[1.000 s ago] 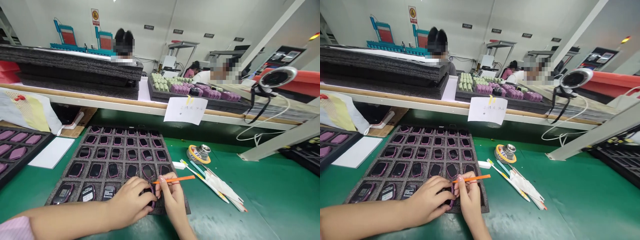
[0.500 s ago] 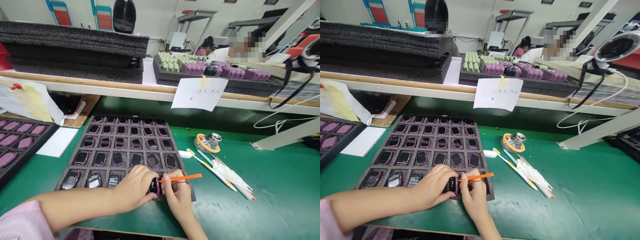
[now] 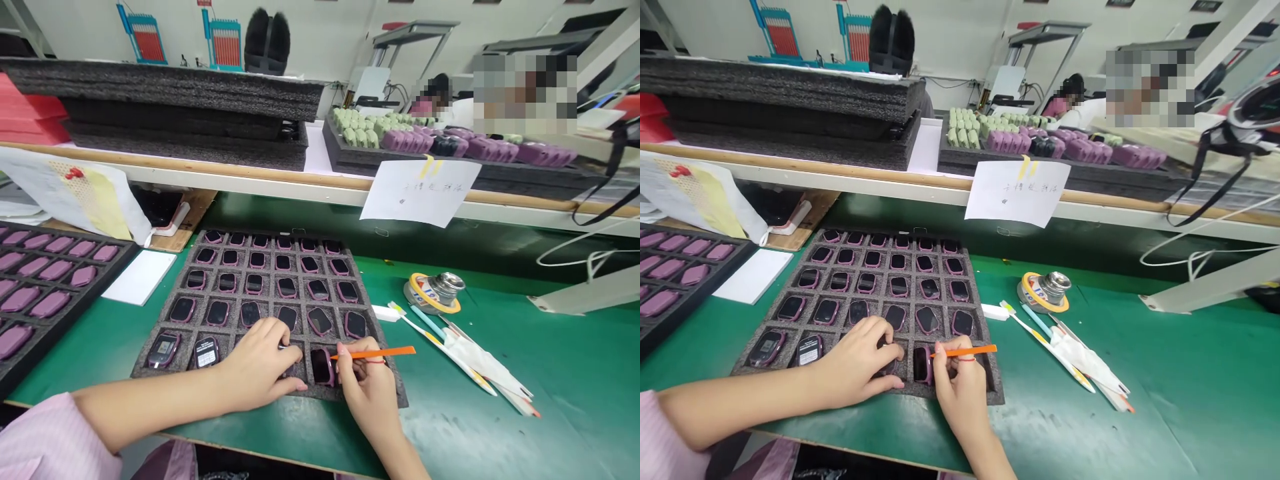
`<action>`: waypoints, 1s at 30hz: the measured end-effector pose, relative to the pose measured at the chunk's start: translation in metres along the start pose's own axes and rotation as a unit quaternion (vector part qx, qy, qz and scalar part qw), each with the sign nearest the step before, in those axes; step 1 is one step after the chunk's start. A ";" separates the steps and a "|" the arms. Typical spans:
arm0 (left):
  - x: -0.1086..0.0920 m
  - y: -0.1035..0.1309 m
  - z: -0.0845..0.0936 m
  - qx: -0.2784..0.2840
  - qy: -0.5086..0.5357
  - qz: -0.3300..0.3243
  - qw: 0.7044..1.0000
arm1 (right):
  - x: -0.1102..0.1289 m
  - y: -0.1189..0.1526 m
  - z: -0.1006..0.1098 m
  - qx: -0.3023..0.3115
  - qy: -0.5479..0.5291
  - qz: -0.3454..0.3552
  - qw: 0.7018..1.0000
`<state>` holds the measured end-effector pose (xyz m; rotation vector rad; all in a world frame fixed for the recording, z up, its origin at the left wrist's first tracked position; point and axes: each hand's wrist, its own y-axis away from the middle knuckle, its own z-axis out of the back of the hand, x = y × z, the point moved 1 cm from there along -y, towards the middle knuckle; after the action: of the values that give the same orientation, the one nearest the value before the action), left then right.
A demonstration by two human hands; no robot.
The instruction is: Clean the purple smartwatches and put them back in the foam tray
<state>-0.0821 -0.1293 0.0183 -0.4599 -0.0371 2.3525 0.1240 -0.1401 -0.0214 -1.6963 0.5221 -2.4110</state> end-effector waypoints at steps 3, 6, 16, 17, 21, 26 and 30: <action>0.004 0.013 0.001 -0.010 0.026 0.008 1.000 | 0.011 0.002 -0.005 -0.028 -0.007 0.007 1.000; 0.008 0.022 -0.001 -0.039 0.068 0.013 0.997 | 0.024 0.005 -0.019 -0.013 -0.027 0.006 1.000; 0.008 0.030 -0.006 -0.076 0.096 0.030 0.992 | 0.018 0.011 -0.053 0.069 -0.075 -0.049 0.994; 0.008 0.030 -0.006 -0.073 0.100 0.039 0.992 | 0.017 0.011 -0.052 0.070 -0.074 -0.050 0.993; 0.007 0.029 -0.004 -0.068 0.115 0.057 0.989 | 0.017 0.013 -0.050 0.077 -0.063 -0.052 0.994; 0.007 0.027 -0.006 -0.062 0.118 0.059 0.989 | 0.020 0.009 -0.050 0.087 -0.055 -0.056 0.993; 0.009 0.029 -0.001 -0.078 0.144 0.069 0.984 | 0.022 0.003 -0.047 0.111 -0.076 -0.077 0.988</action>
<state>-0.1073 -0.1445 0.0102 -0.9027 -0.0562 2.4042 0.0723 -0.1410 -0.0174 -1.8613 0.1003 -2.3090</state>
